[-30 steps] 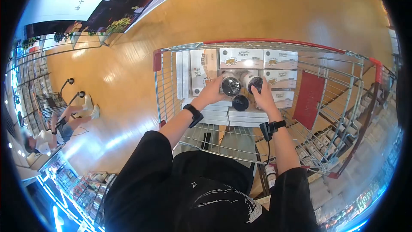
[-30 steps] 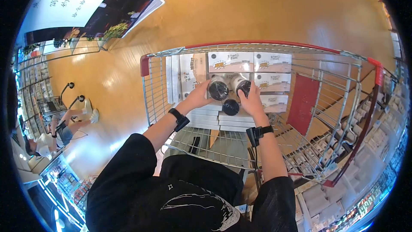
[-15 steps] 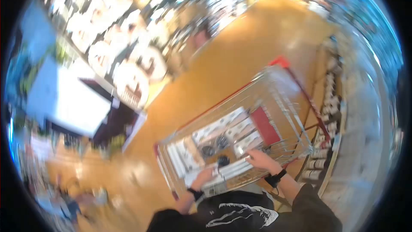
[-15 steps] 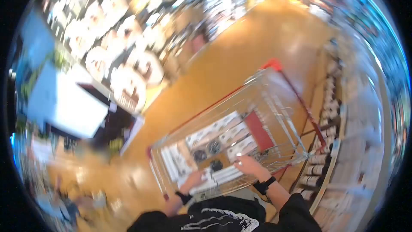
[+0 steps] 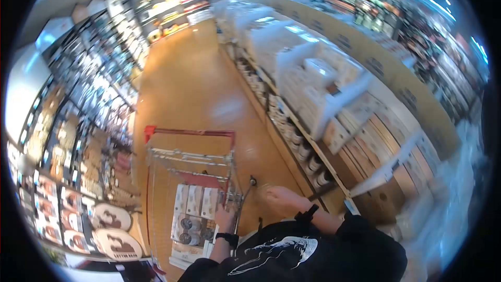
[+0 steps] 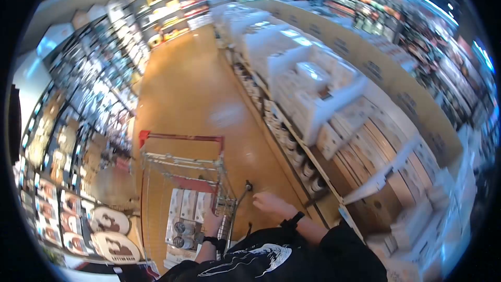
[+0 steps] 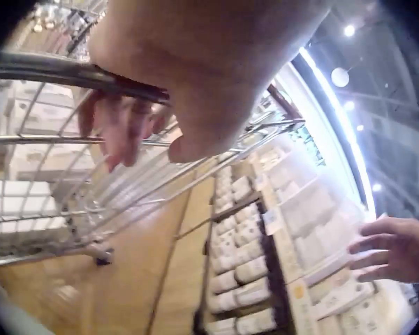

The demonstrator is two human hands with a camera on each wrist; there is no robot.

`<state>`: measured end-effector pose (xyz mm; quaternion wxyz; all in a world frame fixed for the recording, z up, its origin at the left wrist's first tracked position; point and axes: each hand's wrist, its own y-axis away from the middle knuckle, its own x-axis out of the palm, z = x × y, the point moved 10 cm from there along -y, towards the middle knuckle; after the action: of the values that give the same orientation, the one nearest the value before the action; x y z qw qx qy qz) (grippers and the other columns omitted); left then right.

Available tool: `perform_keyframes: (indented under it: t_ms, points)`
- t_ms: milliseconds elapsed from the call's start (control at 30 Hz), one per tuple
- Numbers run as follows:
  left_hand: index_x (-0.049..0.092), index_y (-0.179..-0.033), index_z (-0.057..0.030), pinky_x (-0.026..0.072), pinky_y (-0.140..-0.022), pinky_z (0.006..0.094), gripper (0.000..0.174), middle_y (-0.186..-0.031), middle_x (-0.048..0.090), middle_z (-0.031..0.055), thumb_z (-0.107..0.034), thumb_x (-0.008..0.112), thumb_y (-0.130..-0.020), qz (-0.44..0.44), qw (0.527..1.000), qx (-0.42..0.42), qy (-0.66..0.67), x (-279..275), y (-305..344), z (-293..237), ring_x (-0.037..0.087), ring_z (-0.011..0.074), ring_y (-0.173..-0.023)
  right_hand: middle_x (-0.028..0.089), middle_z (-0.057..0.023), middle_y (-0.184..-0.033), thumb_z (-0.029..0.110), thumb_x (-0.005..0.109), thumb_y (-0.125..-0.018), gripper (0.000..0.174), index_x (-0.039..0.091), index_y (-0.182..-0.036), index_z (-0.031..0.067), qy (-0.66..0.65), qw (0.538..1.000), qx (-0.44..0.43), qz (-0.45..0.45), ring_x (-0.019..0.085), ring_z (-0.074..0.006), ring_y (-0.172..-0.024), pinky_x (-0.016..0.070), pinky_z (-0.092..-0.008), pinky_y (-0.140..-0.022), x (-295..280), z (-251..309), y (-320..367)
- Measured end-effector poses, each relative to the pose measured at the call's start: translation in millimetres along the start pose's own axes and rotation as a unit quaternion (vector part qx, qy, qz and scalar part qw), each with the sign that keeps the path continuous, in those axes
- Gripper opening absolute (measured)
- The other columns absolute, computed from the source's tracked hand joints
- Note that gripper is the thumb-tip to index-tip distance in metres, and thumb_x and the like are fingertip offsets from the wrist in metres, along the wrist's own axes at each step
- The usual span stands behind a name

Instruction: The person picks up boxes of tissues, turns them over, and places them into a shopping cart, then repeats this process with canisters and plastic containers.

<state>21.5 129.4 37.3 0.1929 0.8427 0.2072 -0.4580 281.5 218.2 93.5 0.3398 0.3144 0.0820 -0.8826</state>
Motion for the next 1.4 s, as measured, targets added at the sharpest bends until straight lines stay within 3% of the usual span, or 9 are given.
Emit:
perform_keyframes:
  t_ms: [200,233,500,633,767,933,1067,1267,1400]
  points:
    - [0.062,-0.089,-0.0031,0.0495,-0.070,0.0479,0.025,-0.082,0.065,0.0217,-0.025,0.059,-0.078,-0.042,0.992,-0.011,-0.121,9,-17,21,0.064,0.0369,-0.078,0.061,-0.0213,-0.107,0.030,0.052,-0.088,0.037,0.060,-0.109,0.0005,-0.044,0.991,0.090,-0.093,0.057,-0.0364,-0.102,0.0448,-0.0420,-0.088,-57,-52,79]
    - [0.059,-0.090,-0.0042,0.0484,-0.067,0.0529,0.026,-0.080,0.064,0.0235,-0.027,0.055,-0.080,-0.047,0.991,0.033,-0.123,12,-19,21,0.062,0.0434,-0.077,0.061,-0.0214,-0.106,0.030,0.052,-0.088,0.036,0.060,-0.109,0.0010,-0.040,0.989,0.103,-0.098,0.057,-0.0364,-0.101,0.0450,-0.0424,-0.087,-55,-58,90]
    - [0.062,-0.094,0.0003,0.0492,-0.071,0.0491,0.030,-0.082,0.065,0.0235,-0.026,0.059,-0.078,-0.025,0.988,0.083,-0.125,19,-8,7,0.063,0.0412,-0.077,0.063,-0.0223,-0.098,0.030,0.050,-0.087,0.035,0.060,-0.104,0.0013,-0.070,0.981,0.158,-0.090,0.059,-0.0381,-0.093,0.0473,-0.0445,-0.077,-2,-104,143]
    - [0.063,-0.093,-0.0032,0.0497,-0.068,0.0496,0.027,-0.077,0.065,0.0230,-0.026,0.059,-0.079,-0.080,0.982,0.082,-0.151,-6,-9,-14,0.063,0.0415,-0.074,0.062,-0.0229,-0.106,0.032,0.052,-0.089,0.041,0.058,-0.111,-0.0012,-0.105,0.975,0.175,-0.088,0.058,-0.0377,-0.099,0.0467,-0.0438,-0.084,8,-110,138]
    - [0.060,-0.082,-0.0053,0.0486,-0.062,0.0524,0.020,-0.069,0.064,0.0212,-0.025,0.058,-0.080,-0.108,0.987,0.070,-0.091,-8,-20,-8,0.062,0.0410,-0.066,0.063,-0.0210,-0.100,0.031,0.049,-0.086,0.036,0.061,-0.104,0.0024,-0.034,0.981,0.181,-0.062,0.059,-0.0378,-0.095,0.0478,-0.0431,-0.081,11,-108,112]
    - [0.056,-0.099,-0.0076,0.0479,-0.063,0.0518,0.029,-0.072,0.064,0.0201,-0.031,0.055,-0.081,-0.092,0.992,0.070,-0.057,5,-50,13,0.062,0.0411,-0.068,0.063,-0.0214,-0.096,0.031,0.050,-0.085,0.036,0.061,-0.105,0.0023,0.021,0.989,0.142,-0.038,0.060,-0.0384,-0.092,0.0472,-0.0445,-0.080,2,-48,59]
    - [0.056,-0.098,-0.0108,0.0478,-0.059,0.0511,0.031,-0.070,0.064,0.0206,-0.038,0.055,-0.082,-0.051,0.998,0.023,-0.041,5,-67,12,0.063,0.0380,-0.065,0.064,-0.0219,-0.099,0.029,0.056,-0.084,0.036,0.061,-0.106,0.0009,0.017,0.996,0.081,-0.023,0.060,-0.0379,-0.096,0.0483,-0.0414,-0.081,35,-39,20]
    - [0.052,-0.095,-0.0091,0.0467,-0.051,0.0499,0.032,-0.062,0.062,0.0182,-0.039,0.055,-0.084,-0.092,0.995,0.022,0.014,-6,-96,9,0.061,0.0377,-0.055,0.066,-0.0189,-0.101,0.025,0.060,-0.086,0.036,0.060,-0.109,-0.0020,0.023,0.982,0.162,0.093,0.064,-0.0295,-0.095,0.0500,-0.0358,-0.081,76,-57,13]
    - [0.049,-0.099,-0.0062,0.0467,-0.050,0.0489,0.033,-0.062,0.062,0.0171,-0.036,0.054,-0.086,-0.074,0.997,0.029,0.023,-8,-127,4,0.061,0.0362,-0.055,0.063,-0.0200,-0.111,0.030,0.059,-0.086,0.041,0.058,-0.114,0.0001,0.015,0.970,0.202,0.134,0.061,-0.0322,-0.104,0.0477,-0.0376,-0.088,80,-55,12]
